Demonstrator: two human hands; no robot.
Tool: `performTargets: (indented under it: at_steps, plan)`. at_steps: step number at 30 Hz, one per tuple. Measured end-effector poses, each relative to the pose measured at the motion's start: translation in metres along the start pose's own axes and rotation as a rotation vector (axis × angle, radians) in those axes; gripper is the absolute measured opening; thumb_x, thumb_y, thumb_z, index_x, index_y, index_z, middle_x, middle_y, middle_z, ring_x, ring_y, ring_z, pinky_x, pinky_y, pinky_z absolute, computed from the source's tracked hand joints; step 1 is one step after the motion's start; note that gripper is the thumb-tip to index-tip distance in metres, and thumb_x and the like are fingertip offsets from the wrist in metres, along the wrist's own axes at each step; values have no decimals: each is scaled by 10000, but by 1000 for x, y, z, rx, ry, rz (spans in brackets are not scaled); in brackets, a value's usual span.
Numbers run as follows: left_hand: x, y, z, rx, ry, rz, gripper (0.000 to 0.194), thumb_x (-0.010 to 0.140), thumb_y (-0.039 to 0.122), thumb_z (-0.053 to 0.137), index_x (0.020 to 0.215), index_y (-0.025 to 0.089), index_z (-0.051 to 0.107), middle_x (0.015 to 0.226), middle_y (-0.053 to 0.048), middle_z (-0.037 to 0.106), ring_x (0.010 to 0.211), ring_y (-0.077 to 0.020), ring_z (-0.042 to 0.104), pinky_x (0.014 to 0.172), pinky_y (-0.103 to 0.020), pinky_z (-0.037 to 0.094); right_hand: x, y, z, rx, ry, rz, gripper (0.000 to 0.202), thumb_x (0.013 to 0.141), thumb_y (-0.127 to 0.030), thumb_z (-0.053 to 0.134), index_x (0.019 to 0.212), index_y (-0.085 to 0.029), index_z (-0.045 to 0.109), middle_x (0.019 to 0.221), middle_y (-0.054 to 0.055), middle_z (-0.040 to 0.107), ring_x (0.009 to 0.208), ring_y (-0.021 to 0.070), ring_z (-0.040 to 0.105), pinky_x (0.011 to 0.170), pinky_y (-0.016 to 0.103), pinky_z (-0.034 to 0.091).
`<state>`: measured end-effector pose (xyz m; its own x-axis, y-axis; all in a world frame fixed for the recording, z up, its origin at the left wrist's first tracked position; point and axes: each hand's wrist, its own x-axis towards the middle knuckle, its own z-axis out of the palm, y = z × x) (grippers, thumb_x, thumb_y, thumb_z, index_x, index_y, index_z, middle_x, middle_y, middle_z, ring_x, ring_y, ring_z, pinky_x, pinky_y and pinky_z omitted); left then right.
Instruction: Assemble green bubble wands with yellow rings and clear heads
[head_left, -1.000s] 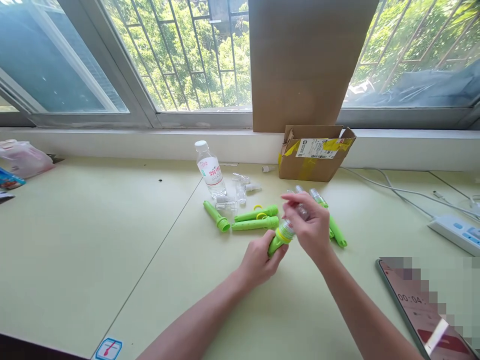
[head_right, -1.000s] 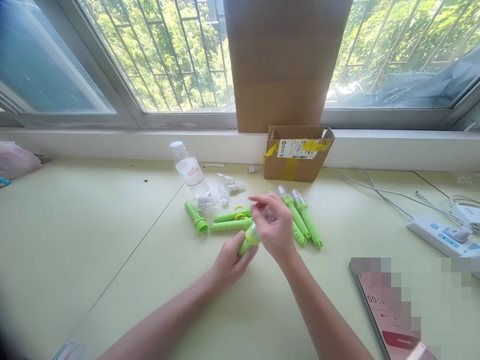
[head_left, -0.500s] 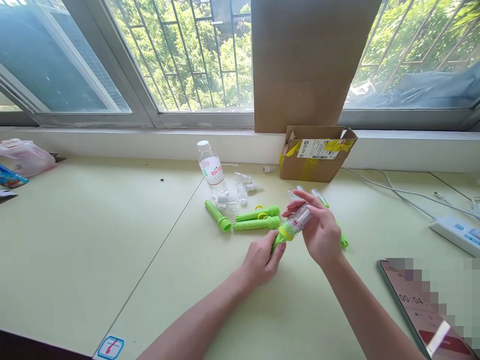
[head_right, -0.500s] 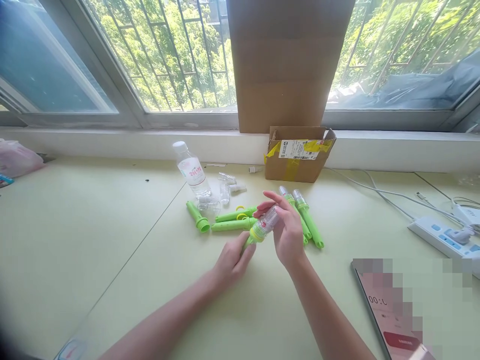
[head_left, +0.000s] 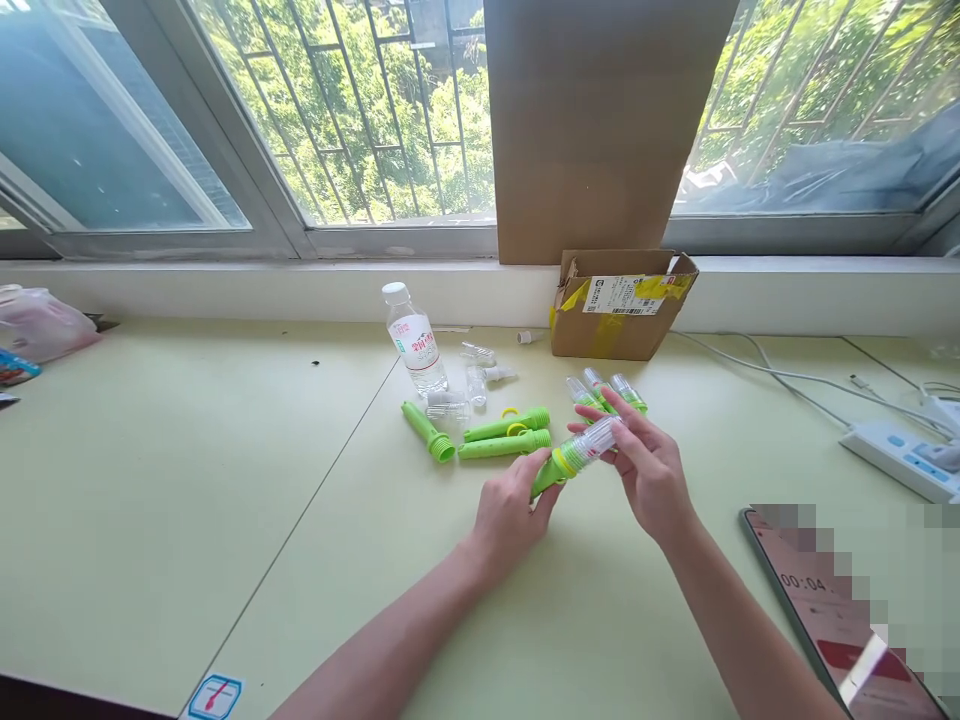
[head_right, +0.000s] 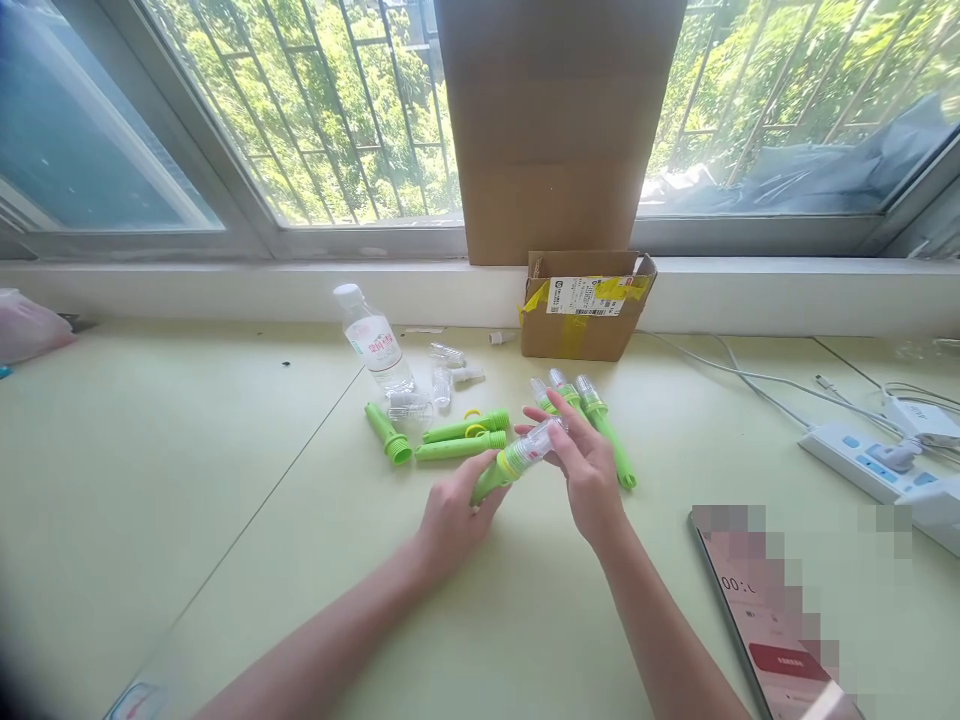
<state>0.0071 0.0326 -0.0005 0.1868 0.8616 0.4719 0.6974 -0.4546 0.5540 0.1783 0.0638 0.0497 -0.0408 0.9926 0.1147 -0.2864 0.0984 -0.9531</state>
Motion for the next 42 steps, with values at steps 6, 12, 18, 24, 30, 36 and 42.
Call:
performTargets:
  at_steps: [6, 12, 18, 24, 30, 36, 42]
  plan:
    - [-1, -1, 1, 76, 7, 48, 336, 887, 293, 540, 1210, 205, 526, 871, -56, 661, 669, -171, 613, 549, -240, 421, 0, 13, 3, -235, 281, -65, 282, 756, -479, 695, 810, -202, 688, 607, -12, 576, 540, 136, 523, 492, 261, 444]
    - [1, -4, -2, 96, 45, 42, 352, 885, 268, 545, 1231, 214, 520, 863, -49, 644, 677, -170, 607, 574, -244, 433, -4, 11, 7, -35, 80, -50, 378, 898, -486, 453, 1114, -224, 619, 945, 77, 689, 859, 234, 644, 698, 356, 519]
    - [1, -4, -3, 144, 106, 127, 327, 879, 233, 546, 1203, 187, 544, 799, -38, 622, 643, -159, 584, 535, -237, 401, -4, 11, 2, -143, 163, -47, 255, 815, -457, 630, 734, -218, 591, 616, -10, 567, 586, 164, 564, 553, 292, 462]
    - [1, -2, -2, 236, 139, 250, 300, 903, 238, 516, 1197, 199, 563, 730, -26, 605, 610, -145, 566, 498, -229, 348, -7, 7, 14, -81, 295, -68, 282, 735, -430, 720, 903, -237, 603, 885, 28, 650, 742, 204, 647, 635, 328, 516]
    - [2, -5, -2, 191, 109, 155, 364, 880, 225, 543, 1242, 204, 531, 795, -28, 612, 646, -154, 579, 531, -234, 396, -8, 1, 14, 298, -33, 16, 417, 886, -499, 431, 1211, -266, 548, 1076, 88, 686, 1037, 293, 637, 875, 471, 490]
    - [4, -8, -4, 235, 138, 182, 356, 887, 235, 533, 1240, 190, 536, 777, -33, 611, 648, -160, 583, 524, -241, 393, -6, 9, 7, 145, 101, 73, 300, 843, -467, 590, 1000, -225, 675, 1044, 95, 696, 902, 271, 671, 739, 399, 525]
    - [5, -6, -6, 357, 128, 356, 308, 915, 230, 499, 1211, 182, 569, 710, -26, 593, 622, -154, 571, 523, -251, 376, -4, 14, 9, 12, 345, 57, 214, 758, -410, 708, 798, -205, 664, 1086, 76, 670, 957, 266, 653, 729, 358, 523]
